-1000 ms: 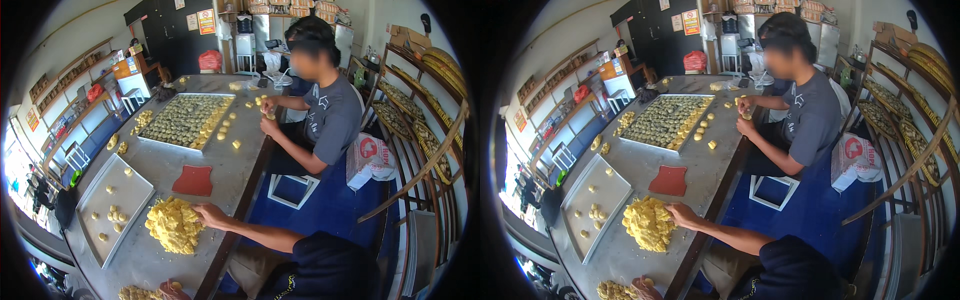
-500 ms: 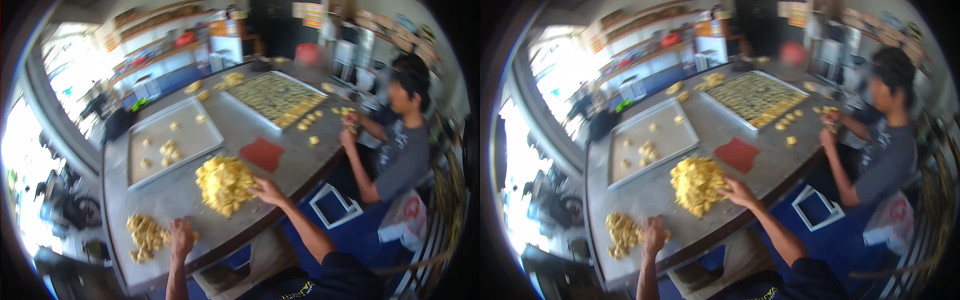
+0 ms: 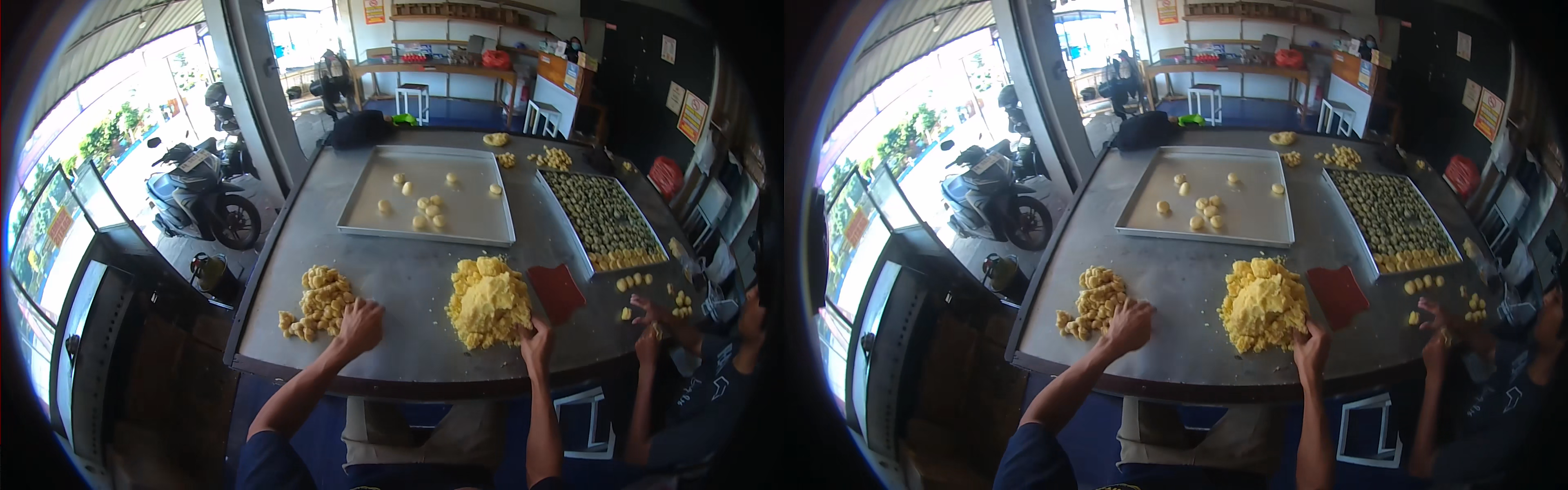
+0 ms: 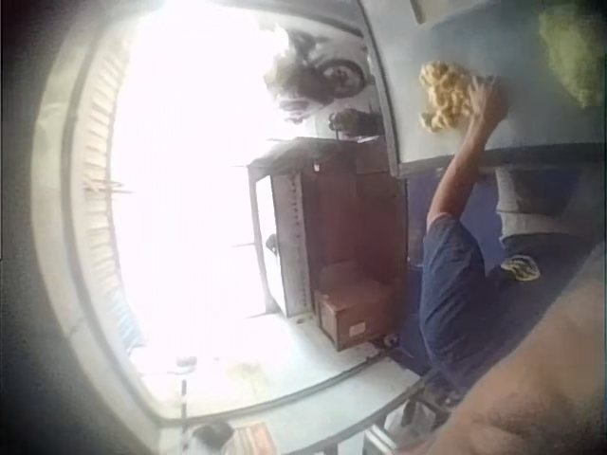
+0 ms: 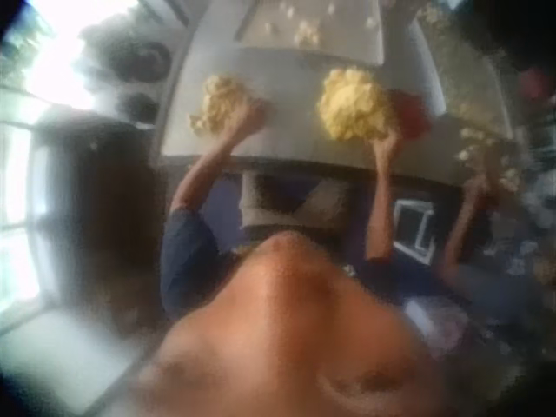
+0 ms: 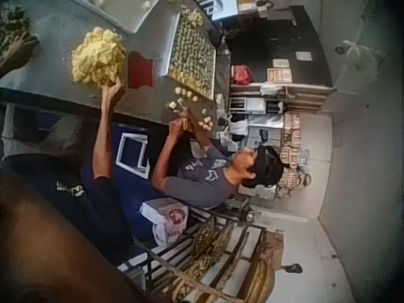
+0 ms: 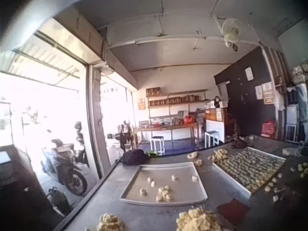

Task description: The person shapes small portions of yellow dough by hand into rounds and places them onto a metal baking sheet at a workstation.

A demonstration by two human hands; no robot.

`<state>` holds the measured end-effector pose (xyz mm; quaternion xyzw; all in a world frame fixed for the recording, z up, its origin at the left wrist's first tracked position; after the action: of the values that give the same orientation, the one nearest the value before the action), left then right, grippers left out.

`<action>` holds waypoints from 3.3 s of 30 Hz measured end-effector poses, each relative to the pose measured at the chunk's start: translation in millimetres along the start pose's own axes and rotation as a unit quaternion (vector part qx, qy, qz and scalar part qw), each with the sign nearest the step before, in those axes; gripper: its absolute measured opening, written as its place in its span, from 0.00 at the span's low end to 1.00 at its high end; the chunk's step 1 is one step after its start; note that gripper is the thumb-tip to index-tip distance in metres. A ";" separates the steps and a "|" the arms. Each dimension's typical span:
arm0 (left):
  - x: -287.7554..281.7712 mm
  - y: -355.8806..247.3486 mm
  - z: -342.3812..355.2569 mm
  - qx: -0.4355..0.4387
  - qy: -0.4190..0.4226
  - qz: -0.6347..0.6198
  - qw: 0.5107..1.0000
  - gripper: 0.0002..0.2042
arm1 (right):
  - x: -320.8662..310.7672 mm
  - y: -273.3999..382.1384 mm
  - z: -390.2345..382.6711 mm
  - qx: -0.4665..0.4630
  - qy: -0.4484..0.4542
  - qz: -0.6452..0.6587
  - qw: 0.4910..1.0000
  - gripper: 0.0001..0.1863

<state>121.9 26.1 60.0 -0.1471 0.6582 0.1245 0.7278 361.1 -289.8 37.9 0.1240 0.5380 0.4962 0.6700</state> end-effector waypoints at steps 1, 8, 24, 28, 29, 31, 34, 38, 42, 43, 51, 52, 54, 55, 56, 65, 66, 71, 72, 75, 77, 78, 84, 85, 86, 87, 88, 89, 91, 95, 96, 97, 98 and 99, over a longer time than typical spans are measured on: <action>1.2 -0.2 -10.4 0.005 -0.030 -0.032 0.999 0.14 | -1.5 0.9 -1.7 -0.008 0.005 -0.033 0.999 0.15; 1.5 38.6 -65.6 -0.050 -0.101 -0.174 0.978 0.09 | -3.8 22.6 9.1 -0.055 0.098 -0.155 0.982 0.14; 6.6 69.3 -22.3 -0.206 -0.078 -0.416 0.882 0.17 | -8.3 -12.6 -25.8 0.018 0.054 -0.124 0.991 0.26; 20.2 57.9 -13.5 -0.117 -0.038 -0.353 0.927 0.18 | -16.4 29.1 -51.5 -0.138 -0.049 -0.241 0.959 0.26; 26.4 57.2 -13.0 -0.110 -0.012 -0.372 0.922 0.18 | -12.1 35.9 -53.3 -0.119 -0.015 -0.234 0.965 0.25; 26.0 49.0 -12.2 -0.140 0.023 -0.389 0.910 0.18 | -16.2 35.8 -44.5 -0.068 0.007 -0.137 0.988 0.21; 33.1 36.8 -4.2 -0.157 0.041 -0.503 0.849 0.17 | -16.6 21.7 -36.7 -0.072 -0.037 -0.068 0.994 0.18; 42.0 44.9 5.1 -0.130 -0.017 -0.553 0.823 0.13 | -9.7 13.9 -33.2 -0.090 -0.062 -0.016 0.994 0.17; 42.1 45.6 18.7 -0.135 -0.125 -0.424 0.887 0.11 | -4.8 7.9 -23.6 -0.080 0.051 -0.103 0.990 0.16; 40.0 46.7 20.6 -0.116 -0.155 -0.396 0.898 0.11 | -4.9 5.9 -20.6 -0.093 0.070 -0.138 0.984 0.15; 31.2 41.7 32.9 -0.101 -0.182 -0.372 0.905 0.08 | -10.8 20.9 -59.8 -0.097 0.027 -0.236 0.967 0.23; 27.1 40.8 29.4 -0.092 -0.213 -0.351 0.907 0.07 | -9.2 22.8 -64.0 -0.108 0.026 -0.236 0.965 0.21; 19.1 36.5 27.8 -0.074 -0.241 -0.300 0.920 0.07 | -12.7 18.8 -45.8 -0.062 0.025 -0.126 0.990 0.20; 13.7 33.4 26.6 -0.063 -0.254 -0.276 0.925 0.07 | -14.5 14.5 -40.2 -0.037 0.025 -0.071 0.996 0.19; 14.2 29.4 25.7 -0.049 -0.226 -0.268 0.935 0.07 | -13.8 8.6 -41.5 -0.026 0.005 -0.050 0.998 0.17; 17.5 21.3 1.4 -0.079 -0.077 -0.246 0.963 0.13 | -15.4 23.4 -22.3 0.009 0.129 -0.184 0.974 0.16; 11.1 14.9 -3.8 -0.075 -0.092 -0.226 0.967 0.15 | -20.0 22.1 -28.8 -0.009 0.099 -0.192 0.976 0.18; -11.2 -32.4 -36.2 0.005 -0.115 -0.301 0.947 0.16 | -17.1 35.0 -67.5 -0.042 0.112 -0.247 0.962 0.27; -4.5 -33.8 -40.4 0.026 -0.128 -0.271 0.954 0.14 | -13.8 37.1 -77.3 -0.060 0.132 -0.253 0.957 0.27; 24.0 -46.9 -58.5 0.064 -0.144 -0.171 0.973 0.11 | -16.8 30.5 -57.1 -0.062 0.112 -0.128 0.983 0.19; 12.0 -66.4 -55.7 0.069 -0.155 -0.089 0.981 0.11 | -28.6 30.7 -45.2 -0.073 0.070 -0.087 0.991 0.12; -0.7 -73.2 -45.4 0.057 -0.139 -0.074 0.986 0.11 | -28.6 32.2 -42.3 -0.076 0.061 -0.077 0.992 0.09; 8.1 -71.9 17.7 0.074 -0.238 -0.028 0.968 0.13 | -36.6 15.4 -27.9 0.013 0.115 -0.046 0.992 0.10; 10.5 -74.3 21.2 0.083 -0.223 -0.039 0.971 0.14 | -40.3 15.3 -28.7 0.026 0.130 -0.034 0.991 0.10; 14.3 -74.6 24.9 0.091 -0.208 -0.049 0.973 0.15 | -43.7 15.9 -29.6 0.038 0.146 -0.022 0.988 0.10; 21.3 -71.5 27.8 0.098 -0.222 -0.038 0.969 0.15 | -43.4 15.2 -33.4 0.051 0.166 -0.010 0.985 0.11; 21.1 -70.5 33.7 0.081 -0.207 -0.053 0.974 0.15 | -42.0 18.1 -37.6 0.025 0.163 -0.031 0.986 0.10; 20.5 -68.7 38.6 0.063 -0.192 -0.068 0.977 0.15 | -38.9 22.1 -41.3 -0.003 0.162 -0.051 0.985 0.10; 13.0 -69.8 34.5 0.092 -0.216 -0.054 0.971 0.16 | -38.8 34.8 -39.7 -0.040 0.141 -0.080 0.986 0.09; 24.0 -81.5 24.3 0.131 -0.187 -0.027 0.973 0.14 | -26.1 54.6 -40.6 -0.126 0.146 -0.082 0.978 0.08; 22.2 -73.1 34.1 0.099 -0.191 -0.033 0.976 0.13 | -17.0 53.1 -38.7 -0.138 0.167 -0.106 0.970 0.08; 21.1 -66.3 39.3 0.067 -0.194 -0.040 0.978 0.13 | -10.2 52.9 -39.0 -0.151 0.189 -0.131 0.962 0.08; 20.3 -68.6 35.2 0.071 -0.204 -0.017 0.976 0.12 | -10.0 54.3 -43.9 -0.154 0.197 -0.119 0.961 0.08; 22.0 -69.4 27.4 0.071 -0.214 0.008 0.974 0.12 | -9.3 60.8 -50.3 -0.159 0.208 -0.106 0.959 0.08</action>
<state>175.5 -28.1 44.1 -0.0595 0.4956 0.1116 0.8593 286.9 -286.8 66.4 -0.1471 0.5897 0.5165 0.6032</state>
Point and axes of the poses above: each hand's wrist, its own z-axis towards the middle knuckle, its own x-axis out of the palm, y = z × x, the point moved 8 cm from there along z, towards the middle knuckle
